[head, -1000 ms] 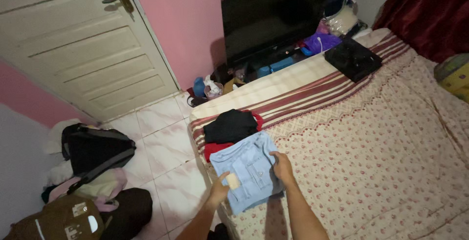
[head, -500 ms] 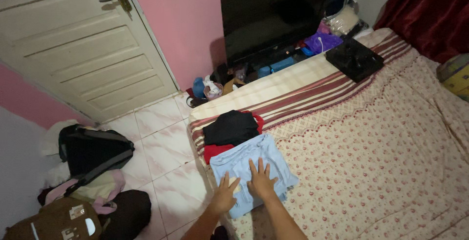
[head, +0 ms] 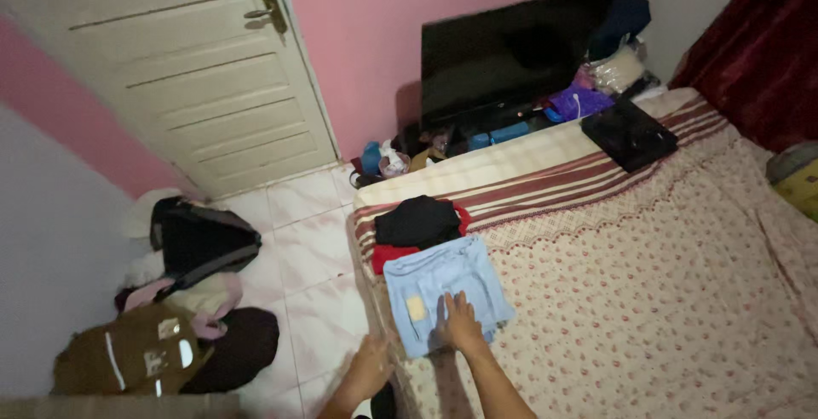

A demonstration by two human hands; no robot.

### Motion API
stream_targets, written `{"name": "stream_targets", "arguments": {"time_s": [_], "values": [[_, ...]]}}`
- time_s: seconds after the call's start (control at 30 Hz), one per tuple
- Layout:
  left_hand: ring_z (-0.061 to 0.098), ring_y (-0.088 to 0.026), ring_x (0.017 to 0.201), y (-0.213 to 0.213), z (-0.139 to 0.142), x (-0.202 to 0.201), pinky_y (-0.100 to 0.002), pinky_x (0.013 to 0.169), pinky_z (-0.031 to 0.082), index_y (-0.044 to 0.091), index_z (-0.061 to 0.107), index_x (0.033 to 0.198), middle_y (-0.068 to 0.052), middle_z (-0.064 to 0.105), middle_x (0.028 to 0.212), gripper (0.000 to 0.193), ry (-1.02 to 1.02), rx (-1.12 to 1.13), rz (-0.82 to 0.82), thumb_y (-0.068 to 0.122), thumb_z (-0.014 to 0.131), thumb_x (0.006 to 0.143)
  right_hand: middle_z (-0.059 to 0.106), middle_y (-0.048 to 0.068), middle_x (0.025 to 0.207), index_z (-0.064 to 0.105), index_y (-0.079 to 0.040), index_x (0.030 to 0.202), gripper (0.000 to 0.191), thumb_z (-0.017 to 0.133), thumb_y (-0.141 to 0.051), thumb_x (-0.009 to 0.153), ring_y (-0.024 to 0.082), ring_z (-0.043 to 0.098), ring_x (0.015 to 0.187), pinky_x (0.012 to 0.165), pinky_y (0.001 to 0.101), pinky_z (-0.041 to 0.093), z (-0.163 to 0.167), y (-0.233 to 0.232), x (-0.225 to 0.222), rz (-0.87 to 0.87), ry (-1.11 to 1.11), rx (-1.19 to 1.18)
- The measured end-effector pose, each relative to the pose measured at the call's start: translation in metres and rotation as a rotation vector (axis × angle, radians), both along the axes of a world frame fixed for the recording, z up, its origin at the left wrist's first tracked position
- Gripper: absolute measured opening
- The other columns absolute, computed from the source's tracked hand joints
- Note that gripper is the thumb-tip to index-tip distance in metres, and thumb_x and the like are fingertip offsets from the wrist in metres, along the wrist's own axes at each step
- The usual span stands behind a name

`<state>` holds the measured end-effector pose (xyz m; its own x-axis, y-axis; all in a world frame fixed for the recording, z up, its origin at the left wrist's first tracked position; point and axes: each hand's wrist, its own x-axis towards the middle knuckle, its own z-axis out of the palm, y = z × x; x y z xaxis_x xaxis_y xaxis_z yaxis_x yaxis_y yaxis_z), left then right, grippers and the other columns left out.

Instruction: The person picks up folded clothes from the bed one at a time and carries them to the wardrobe, stacking and arranging them on the shelf alongside other folded garments and notebooks already there.

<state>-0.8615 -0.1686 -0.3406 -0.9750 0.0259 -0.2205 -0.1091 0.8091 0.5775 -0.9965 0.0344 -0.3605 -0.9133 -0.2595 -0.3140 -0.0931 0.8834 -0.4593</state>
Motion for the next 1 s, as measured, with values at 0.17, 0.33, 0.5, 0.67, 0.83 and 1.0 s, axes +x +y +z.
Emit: {"name": "stream_targets", "arguments": {"time_s": [0.17, 0.33, 0.5, 0.67, 0.83, 1.0], "values": [[0.015, -0.045, 0.151, -0.007, 0.038, 0.067, -0.062, 0.116, 0.027, 0.023, 0.027, 0.157, -0.025, 0.009, 0.165, 0.079, -0.001, -0.154, 0.184, 0.023, 0.072, 0.091, 0.015, 0.025, 0.165, 0.018, -0.020, 0.160, 0.094, 0.074, -0.026, 0.084, 0.050, 0.030, 0.144, 0.113, 0.0543, 0.039, 0.036, 0.026, 0.059, 0.153, 0.129, -0.043], [0.014, -0.045, 0.152, -0.005, 0.092, 0.129, -0.061, 0.117, 0.025, 0.023, 0.028, 0.158, -0.025, 0.009, 0.165, 0.079, 0.164, -0.154, 0.313, 0.021, 0.069, 0.090, 0.017, 0.027, 0.163, 0.020, -0.016, 0.159, 0.093, 0.076, -0.024, 0.084, 0.051, 0.030, 0.143, 0.116, 0.0510, 0.034, 0.086, 0.035, 0.111, 0.275, 0.258, -0.145], [0.015, -0.046, 0.151, -0.003, 0.144, 0.191, -0.060, 0.116, 0.024, 0.021, 0.031, 0.157, -0.027, 0.010, 0.165, 0.076, 0.330, -0.138, 0.412, 0.022, 0.069, 0.091, 0.015, 0.029, 0.162, 0.018, -0.015, 0.159, 0.097, 0.077, -0.020, 0.083, 0.049, 0.028, 0.145, 0.117, 0.0491, 0.033, 0.140, 0.023, 0.162, 0.405, 0.238, -0.270], [0.015, -0.046, 0.152, -0.007, 0.179, 0.252, -0.057, 0.118, 0.023, 0.019, 0.033, 0.157, -0.027, 0.011, 0.165, 0.075, 0.386, -0.128, 0.541, 0.022, 0.069, 0.091, 0.011, 0.027, 0.166, 0.020, -0.014, 0.158, 0.095, 0.076, -0.017, 0.082, 0.048, 0.027, 0.146, 0.117, 0.0485, 0.033, 0.186, -0.007, 0.208, 0.551, 0.293, -0.386], [0.017, -0.047, 0.150, -0.012, 0.198, 0.313, -0.050, 0.118, 0.026, 0.017, 0.039, 0.153, -0.027, 0.012, 0.165, 0.072, 0.445, -0.116, 0.654, 0.019, 0.071, 0.089, 0.012, 0.023, 0.166, 0.024, -0.018, 0.159, 0.092, 0.075, -0.017, 0.083, 0.046, 0.029, 0.147, 0.116, 0.0468, 0.035, 0.228, -0.039, 0.259, 0.664, 0.242, -0.457], [0.029, -0.049, 0.146, -0.005, 0.212, 0.392, -0.049, 0.116, 0.032, 0.013, 0.046, 0.149, -0.028, 0.019, 0.164, 0.066, 0.566, -0.129, 0.760, 0.015, 0.071, 0.088, 0.018, 0.028, 0.164, 0.026, -0.014, 0.158, 0.088, 0.074, -0.017, 0.083, 0.048, 0.033, 0.144, 0.114, 0.0477, 0.036, 0.246, -0.077, 0.323, 0.855, 0.239, -0.619]]}}
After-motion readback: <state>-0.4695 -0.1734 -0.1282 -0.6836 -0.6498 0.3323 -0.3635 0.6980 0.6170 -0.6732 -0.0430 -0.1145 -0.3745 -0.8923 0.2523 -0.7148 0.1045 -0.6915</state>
